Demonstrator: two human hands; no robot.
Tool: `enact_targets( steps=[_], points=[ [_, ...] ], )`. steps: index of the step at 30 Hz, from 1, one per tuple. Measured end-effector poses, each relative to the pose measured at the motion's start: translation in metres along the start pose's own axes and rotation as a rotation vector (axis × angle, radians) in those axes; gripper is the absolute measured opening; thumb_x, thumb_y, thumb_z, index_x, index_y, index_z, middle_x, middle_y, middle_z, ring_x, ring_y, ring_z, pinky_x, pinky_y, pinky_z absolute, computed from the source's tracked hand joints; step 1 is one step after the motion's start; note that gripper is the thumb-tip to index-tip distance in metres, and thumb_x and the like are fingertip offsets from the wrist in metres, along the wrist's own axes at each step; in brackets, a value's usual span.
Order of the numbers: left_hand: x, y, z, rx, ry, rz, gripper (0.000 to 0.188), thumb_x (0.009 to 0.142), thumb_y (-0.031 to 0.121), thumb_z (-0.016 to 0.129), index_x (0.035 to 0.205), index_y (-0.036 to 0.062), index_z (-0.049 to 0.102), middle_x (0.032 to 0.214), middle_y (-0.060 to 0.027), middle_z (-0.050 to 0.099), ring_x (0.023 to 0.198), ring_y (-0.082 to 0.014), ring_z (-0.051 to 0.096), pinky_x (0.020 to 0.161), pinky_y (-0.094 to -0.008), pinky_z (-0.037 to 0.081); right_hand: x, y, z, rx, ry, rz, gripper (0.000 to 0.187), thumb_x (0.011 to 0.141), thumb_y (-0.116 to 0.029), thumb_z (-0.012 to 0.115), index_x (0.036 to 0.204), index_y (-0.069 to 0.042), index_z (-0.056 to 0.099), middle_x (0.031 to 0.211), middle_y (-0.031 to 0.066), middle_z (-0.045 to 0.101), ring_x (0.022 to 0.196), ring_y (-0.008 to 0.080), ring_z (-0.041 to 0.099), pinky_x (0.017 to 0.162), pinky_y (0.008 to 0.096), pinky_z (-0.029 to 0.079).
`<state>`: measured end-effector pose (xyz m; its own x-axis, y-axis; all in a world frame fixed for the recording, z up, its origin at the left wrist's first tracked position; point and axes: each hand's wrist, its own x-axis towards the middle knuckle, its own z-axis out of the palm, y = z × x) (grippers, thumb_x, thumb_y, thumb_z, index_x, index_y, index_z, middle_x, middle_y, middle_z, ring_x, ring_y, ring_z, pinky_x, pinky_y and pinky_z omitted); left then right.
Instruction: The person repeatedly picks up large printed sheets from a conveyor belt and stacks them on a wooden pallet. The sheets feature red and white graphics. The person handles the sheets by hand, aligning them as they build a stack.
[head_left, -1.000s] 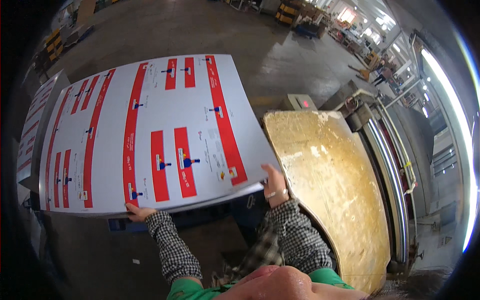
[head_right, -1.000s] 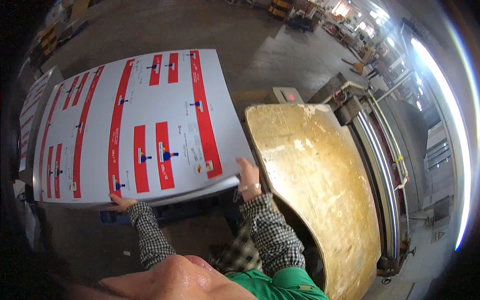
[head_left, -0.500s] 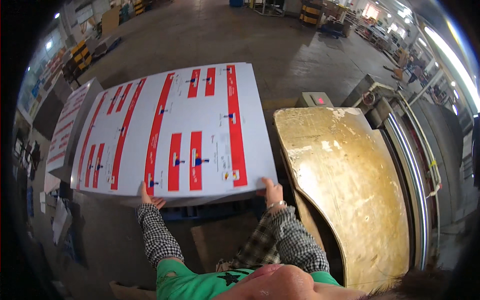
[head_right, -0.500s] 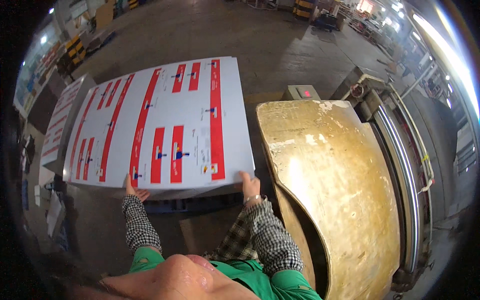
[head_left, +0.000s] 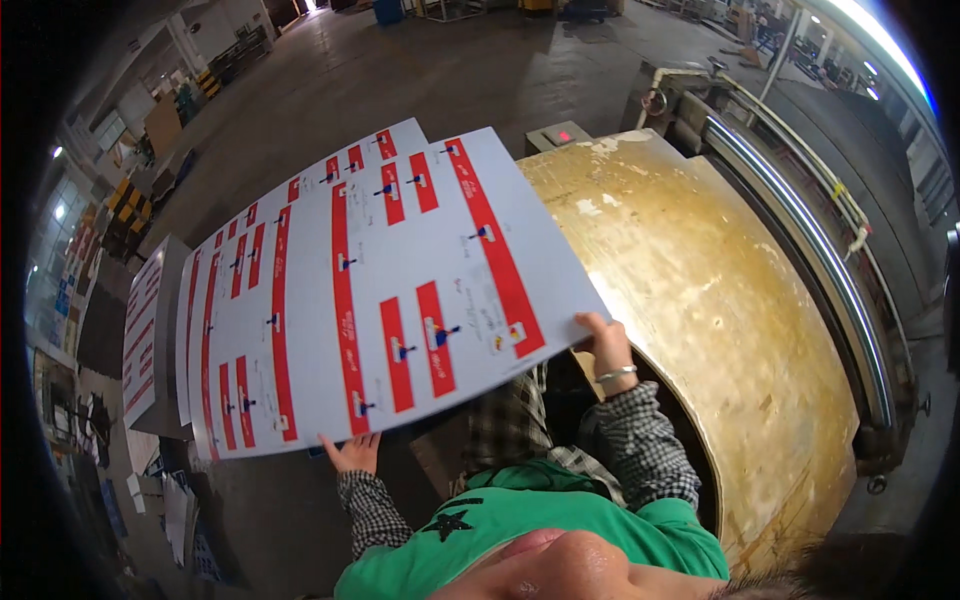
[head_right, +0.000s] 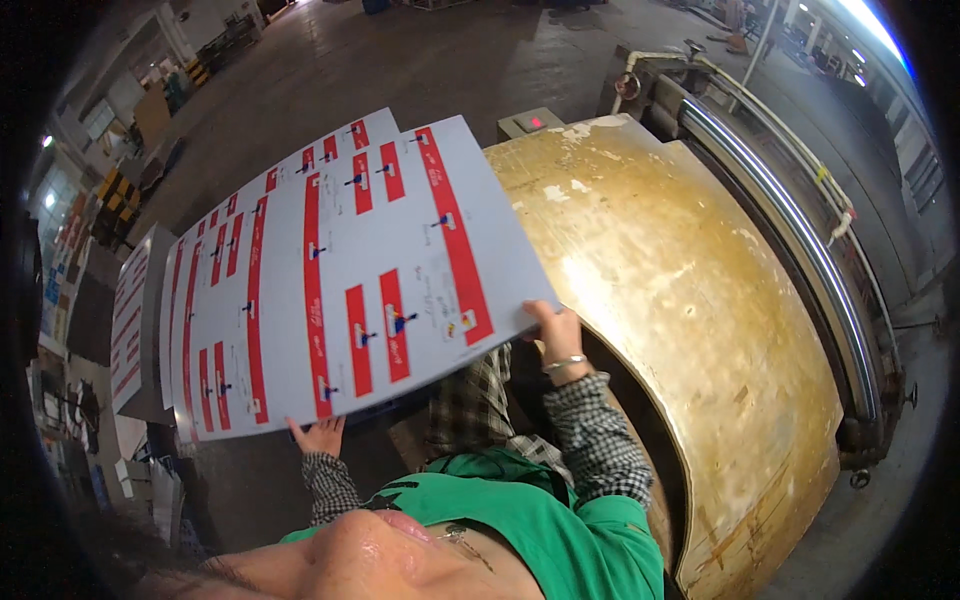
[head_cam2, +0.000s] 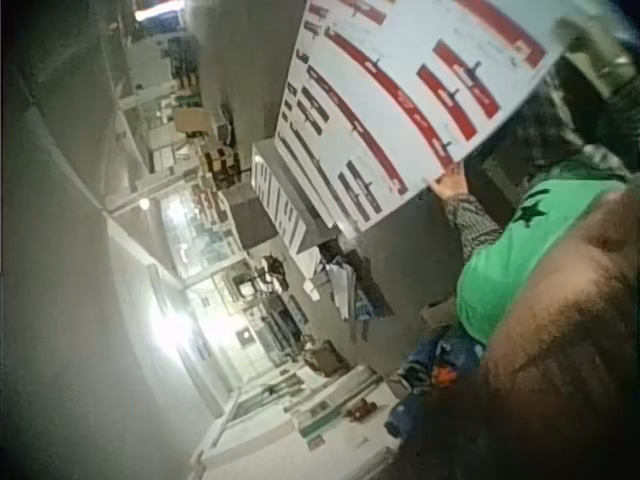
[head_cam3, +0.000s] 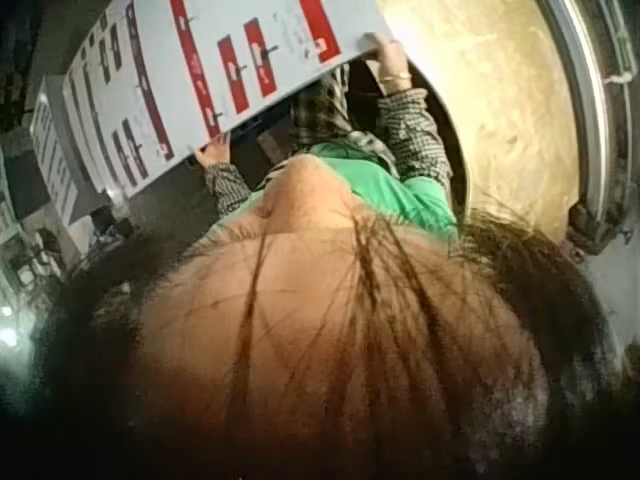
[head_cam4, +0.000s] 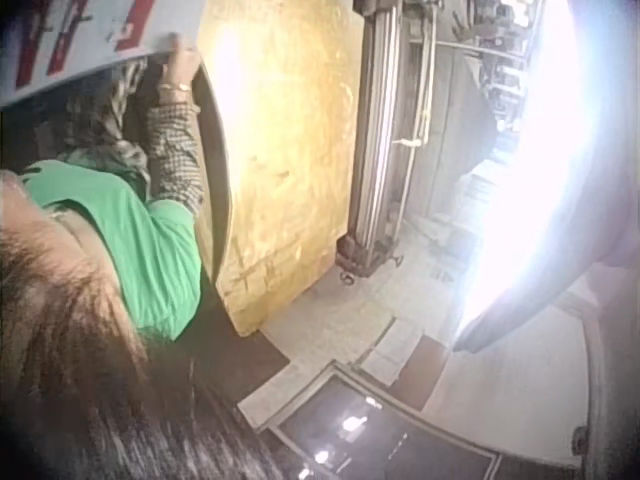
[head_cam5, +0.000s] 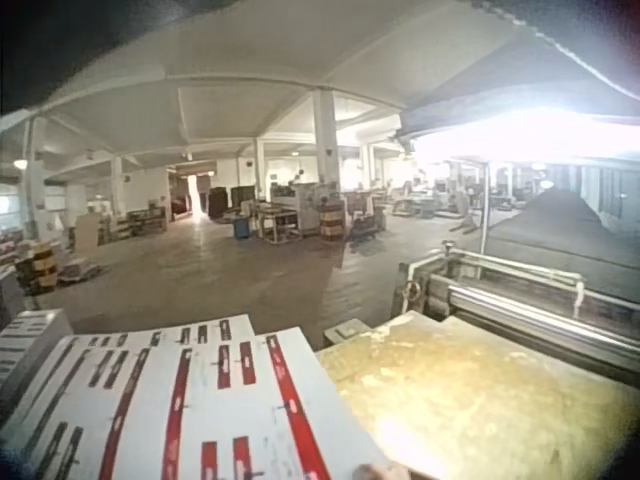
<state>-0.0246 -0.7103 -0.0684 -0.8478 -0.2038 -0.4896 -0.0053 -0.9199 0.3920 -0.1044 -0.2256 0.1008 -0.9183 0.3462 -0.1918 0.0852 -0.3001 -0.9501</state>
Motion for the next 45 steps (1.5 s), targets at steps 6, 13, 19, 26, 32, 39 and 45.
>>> enact_targets(
  steps=[6,13,19,26,32,39,45],
  points=[
    [-0.01,0.014,-0.076,0.105,0.229,0.315,0.072,0.083,0.059,0.044,0.127,0.0019,0.042,0.119,-0.0181,0.053,0.109,-0.0331,0.051,0.093,-0.0466,0.043,-0.052,-0.021,-0.147,0.077,0.358,-0.075,0.024,0.071,-0.024,0.062,0.08,-0.002,0.062,0.071,0.0074,0.06,0.057,0.0159,0.057,0.047,0.0258,0.044],
    [-0.122,-0.012,-0.003,0.285,0.134,0.345,0.051,0.091,0.038,0.037,0.127,0.0042,0.042,0.121,-0.0146,0.052,0.11,-0.0322,0.05,0.092,-0.0481,0.042,-0.164,-0.041,-0.26,0.176,0.552,-0.255,0.024,0.076,-0.02,0.06,0.088,0.001,0.058,0.075,0.002,0.058,0.064,0.0114,0.054,0.057,0.0233,0.042],
    [-0.176,-0.032,0.088,0.412,0.092,0.242,0.049,0.09,0.037,0.042,0.128,0.0065,0.041,0.121,-0.0125,0.053,0.108,-0.0278,0.052,0.091,-0.0477,0.042,-0.227,0.012,-0.298,0.281,0.741,-0.233,0.031,0.076,-0.024,0.061,0.094,0.002,0.059,0.08,0.0044,0.06,0.067,0.0124,0.056,0.056,0.023,0.043],
    [-0.238,-0.008,-0.004,0.364,-0.023,0.248,0.049,0.087,0.032,0.052,0.126,0.0038,0.043,0.12,-0.0107,0.054,0.108,-0.026,0.052,0.093,-0.0432,0.041,-0.248,0.061,-0.329,0.305,0.636,-0.227,0.034,0.079,-0.023,0.059,0.096,0.006,0.058,0.089,0.0078,0.061,0.079,0.0173,0.059,0.069,0.0281,0.046],
    [-0.243,-0.001,0.011,0.356,0.147,0.19,0.044,0.087,0.025,0.054,0.123,0.0019,0.046,0.117,-0.0106,0.056,0.104,-0.0238,0.055,0.092,-0.0401,0.042,-0.256,0.067,-0.344,0.212,0.743,-0.048,0.047,0.081,-0.03,0.057,0.112,0.006,0.053,0.11,0.0111,0.057,0.1,0.0224,0.054,0.087,0.0326,0.041],
    [-0.228,0.018,-0.024,0.257,0.155,-0.151,0.039,0.086,0.013,0.057,0.121,0.0018,0.045,0.118,-0.0094,0.054,0.107,-0.022,0.053,0.095,-0.0385,0.041,-0.321,0.057,-0.331,0.042,0.977,0.036,0.061,0.082,-0.04,0.056,0.121,0.006,0.047,0.122,0.0129,0.052,0.107,0.0261,0.051,0.091,0.0371,0.039],
    [-0.175,0.034,-0.043,0.324,0.173,-0.403,0.041,0.088,0.017,0.053,0.125,0.0014,0.042,0.12,-0.0115,0.053,0.109,-0.0229,0.053,0.095,-0.0415,0.043,-0.313,0.054,-0.274,0.007,1.046,-0.011,0.058,0.082,-0.037,0.057,0.118,0.008,0.049,0.117,0.0147,0.055,0.101,0.0258,0.055,0.086,0.0362,0.042]
  ],
)
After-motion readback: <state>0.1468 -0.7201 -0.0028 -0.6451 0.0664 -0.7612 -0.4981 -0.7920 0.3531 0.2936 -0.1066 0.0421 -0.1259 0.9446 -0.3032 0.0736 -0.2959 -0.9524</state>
